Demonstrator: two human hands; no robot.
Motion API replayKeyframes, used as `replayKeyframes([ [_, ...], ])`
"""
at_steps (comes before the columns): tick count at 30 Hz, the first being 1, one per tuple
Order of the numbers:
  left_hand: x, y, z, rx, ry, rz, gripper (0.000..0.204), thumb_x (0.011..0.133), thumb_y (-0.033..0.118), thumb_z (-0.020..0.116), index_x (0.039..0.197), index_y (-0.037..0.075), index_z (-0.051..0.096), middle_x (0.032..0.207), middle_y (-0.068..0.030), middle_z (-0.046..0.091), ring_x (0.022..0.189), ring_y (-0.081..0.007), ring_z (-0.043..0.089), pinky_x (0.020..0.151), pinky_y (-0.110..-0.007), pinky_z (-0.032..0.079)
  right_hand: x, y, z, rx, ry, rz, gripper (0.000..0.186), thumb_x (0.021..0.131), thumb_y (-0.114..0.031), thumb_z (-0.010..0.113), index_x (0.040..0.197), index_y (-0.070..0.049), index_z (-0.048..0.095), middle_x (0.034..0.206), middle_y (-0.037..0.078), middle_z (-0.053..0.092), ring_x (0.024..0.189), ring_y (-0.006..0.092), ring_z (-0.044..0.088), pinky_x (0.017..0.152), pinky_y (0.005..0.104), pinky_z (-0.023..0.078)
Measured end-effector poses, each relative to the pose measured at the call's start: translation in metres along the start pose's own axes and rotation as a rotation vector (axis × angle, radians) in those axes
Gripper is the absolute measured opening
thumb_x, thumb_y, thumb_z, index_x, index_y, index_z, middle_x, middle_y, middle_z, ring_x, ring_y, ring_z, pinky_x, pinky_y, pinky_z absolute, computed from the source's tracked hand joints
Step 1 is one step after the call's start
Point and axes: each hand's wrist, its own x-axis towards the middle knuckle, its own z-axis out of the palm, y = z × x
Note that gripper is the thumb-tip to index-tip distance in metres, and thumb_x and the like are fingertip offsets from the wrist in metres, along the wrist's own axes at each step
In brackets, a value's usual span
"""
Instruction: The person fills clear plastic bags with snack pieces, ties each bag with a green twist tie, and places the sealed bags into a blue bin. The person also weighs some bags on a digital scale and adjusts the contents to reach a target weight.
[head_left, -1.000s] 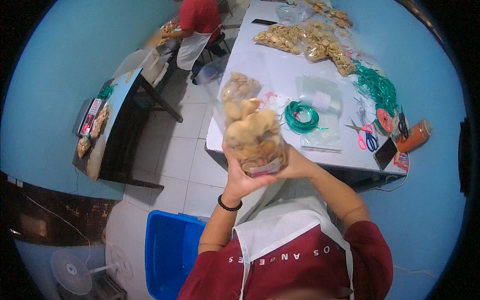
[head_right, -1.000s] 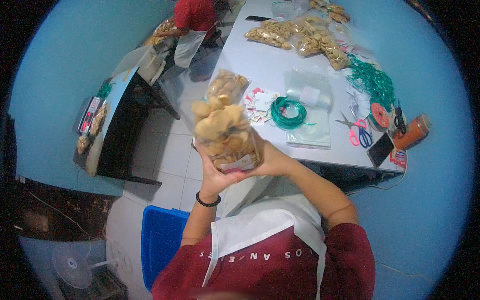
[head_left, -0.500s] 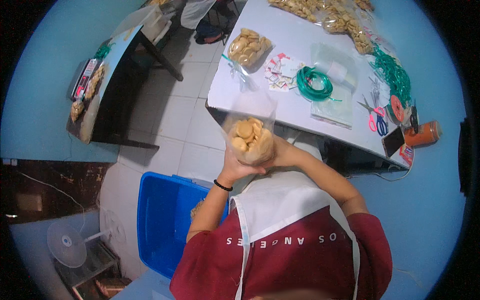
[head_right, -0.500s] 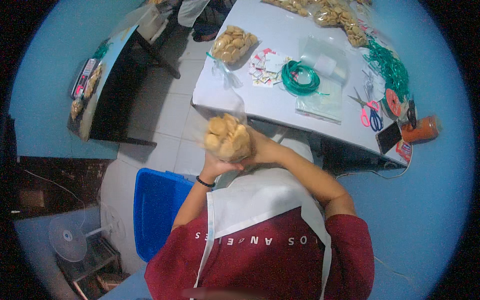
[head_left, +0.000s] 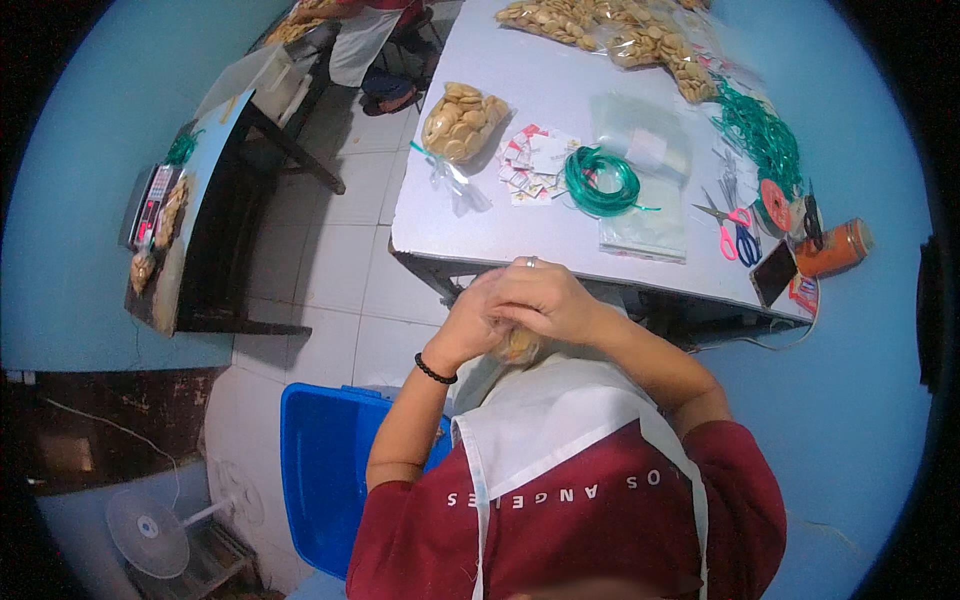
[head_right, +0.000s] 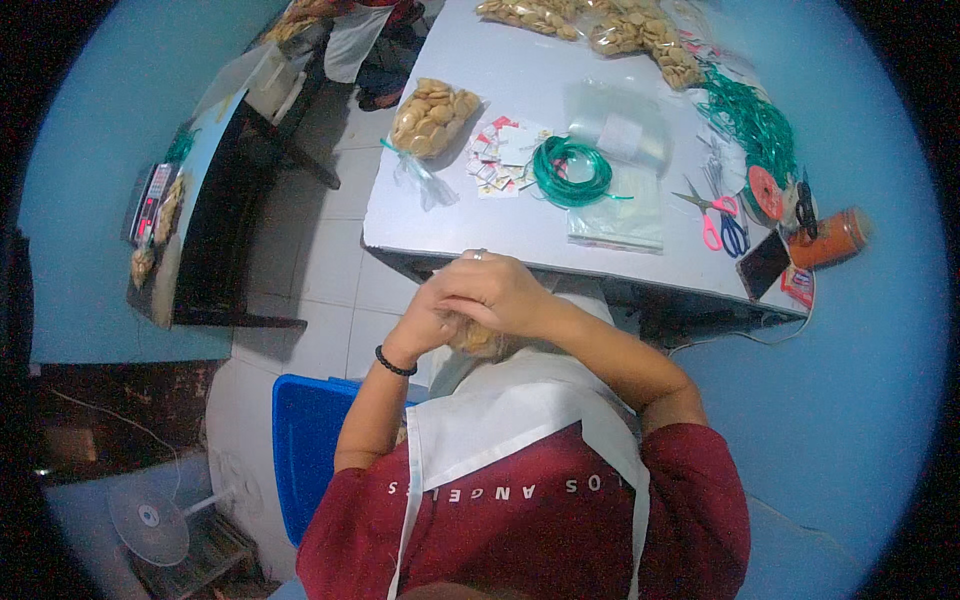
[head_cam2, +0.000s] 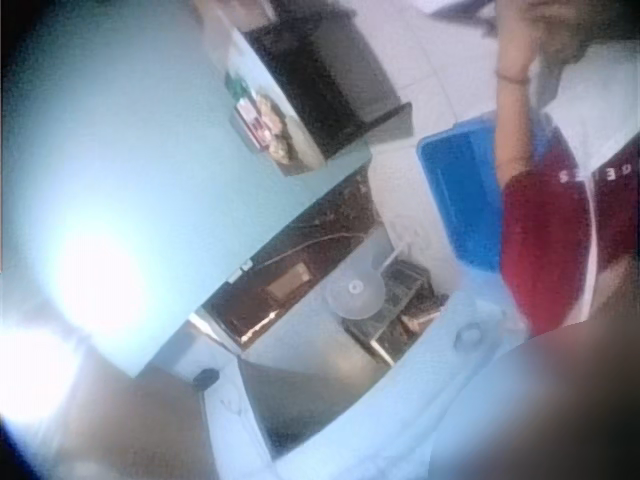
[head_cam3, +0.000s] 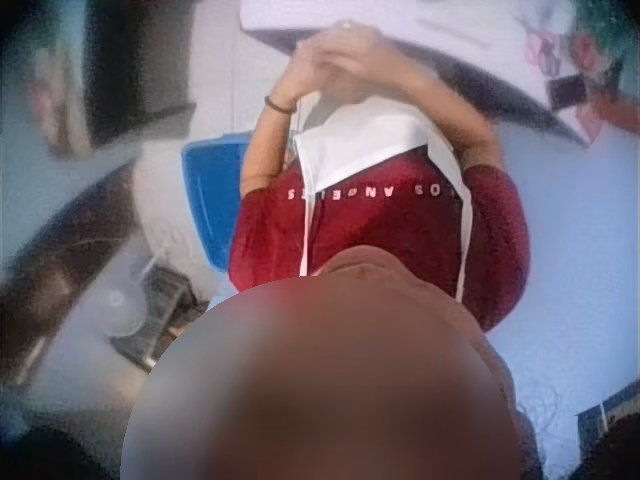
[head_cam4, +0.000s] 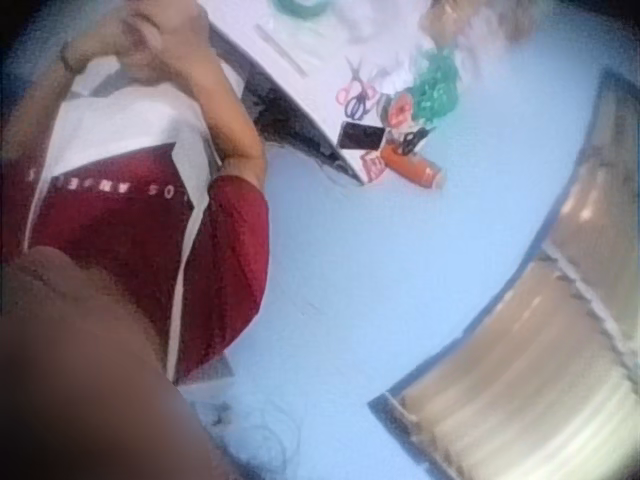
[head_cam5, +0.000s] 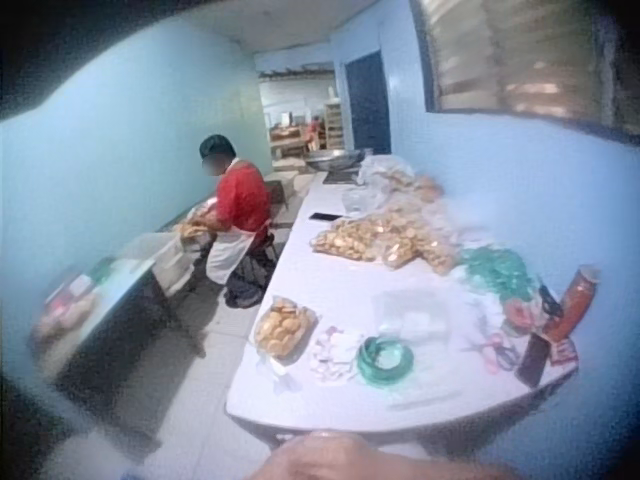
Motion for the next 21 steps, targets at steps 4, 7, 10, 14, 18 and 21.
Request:
replayKeyframes([
  [4, 0.003, -0.005, 0.007, 0.009, -0.176, -0.143, 0.035, 0.096, 0.029, 0.058, 0.124, 0.008, 0.062, 0.137, -0.0151, 0.056, 0.132, -0.0343, 0.047, 0.114, -0.053, 0.028, -0.011, 0.013, -0.024, 0.078, -0.023, 0.221, 0.018, 0.082, -0.015, 0.07, 0.097, -0.005, 0.069, 0.093, 0.013, 0.066, 0.087, 0.0324, 0.064, 0.081, 0.0393, 0.05],
  [7, 0.004, -0.006, 0.007, 0.045, -0.195, -0.038, 0.036, 0.097, 0.028, 0.057, 0.127, 0.008, 0.061, 0.138, -0.0142, 0.056, 0.132, -0.0328, 0.048, 0.116, -0.056, 0.023, -0.018, 0.014, -0.026, 0.201, -0.011, 0.32, 0.019, 0.082, -0.014, 0.071, 0.097, -0.004, 0.068, 0.095, 0.013, 0.066, 0.084, 0.032, 0.064, 0.079, 0.039, 0.049],
  [10, 0.005, 0.001, 0.011, 0.185, -0.119, -0.017, 0.032, 0.095, 0.024, 0.057, 0.122, 0.008, 0.063, 0.128, -0.0146, 0.062, 0.123, -0.0323, 0.056, 0.114, -0.053, 0.03, -0.021, 0.014, -0.024, 0.159, -0.049, 0.246, 0.019, 0.082, -0.014, 0.071, 0.097, -0.003, 0.067, 0.098, 0.013, 0.066, 0.084, 0.0312, 0.064, 0.079, 0.039, 0.049],
  [14, 0.0, 0.011, 0.007, 0.107, -0.024, -0.071, 0.026, 0.095, 0.021, 0.056, 0.114, 0.006, 0.064, 0.111, -0.0149, 0.068, 0.102, -0.0337, 0.065, 0.096, -0.043, 0.047, -0.021, 0.03, -0.035, 0.105, -0.004, 0.206, 0.017, 0.083, -0.015, 0.072, 0.096, -0.004, 0.067, 0.096, 0.011, 0.066, 0.089, 0.0311, 0.063, 0.078, 0.0385, 0.049],
  [18, -0.005, 0.014, 0.005, 0.296, 0.004, -0.021, 0.029, 0.102, 0.027, 0.047, 0.111, 0.004, 0.061, 0.098, -0.0137, 0.07, 0.087, -0.0335, 0.068, 0.08, -0.036, 0.054, -0.026, 0.068, -0.066, -0.441, 0.215, 0.344, 0.011, 0.082, -0.014, 0.072, 0.089, -0.006, 0.067, 0.092, 0.009, 0.064, 0.09, 0.0297, 0.062, 0.077, 0.0403, 0.049],
  [21, -0.006, 0.016, 0.012, 0.105, 0.076, -0.124, 0.03, 0.104, 0.028, 0.045, 0.106, 0.004, 0.061, 0.096, -0.0124, 0.071, 0.087, -0.033, 0.069, 0.079, -0.036, 0.054, -0.035, 0.092, -0.084, -0.838, 0.261, 0.337, 0.01, 0.08, -0.015, 0.072, 0.084, -0.008, 0.066, 0.091, 0.007, 0.063, 0.089, 0.028, 0.062, 0.077, 0.0415, 0.048],
])
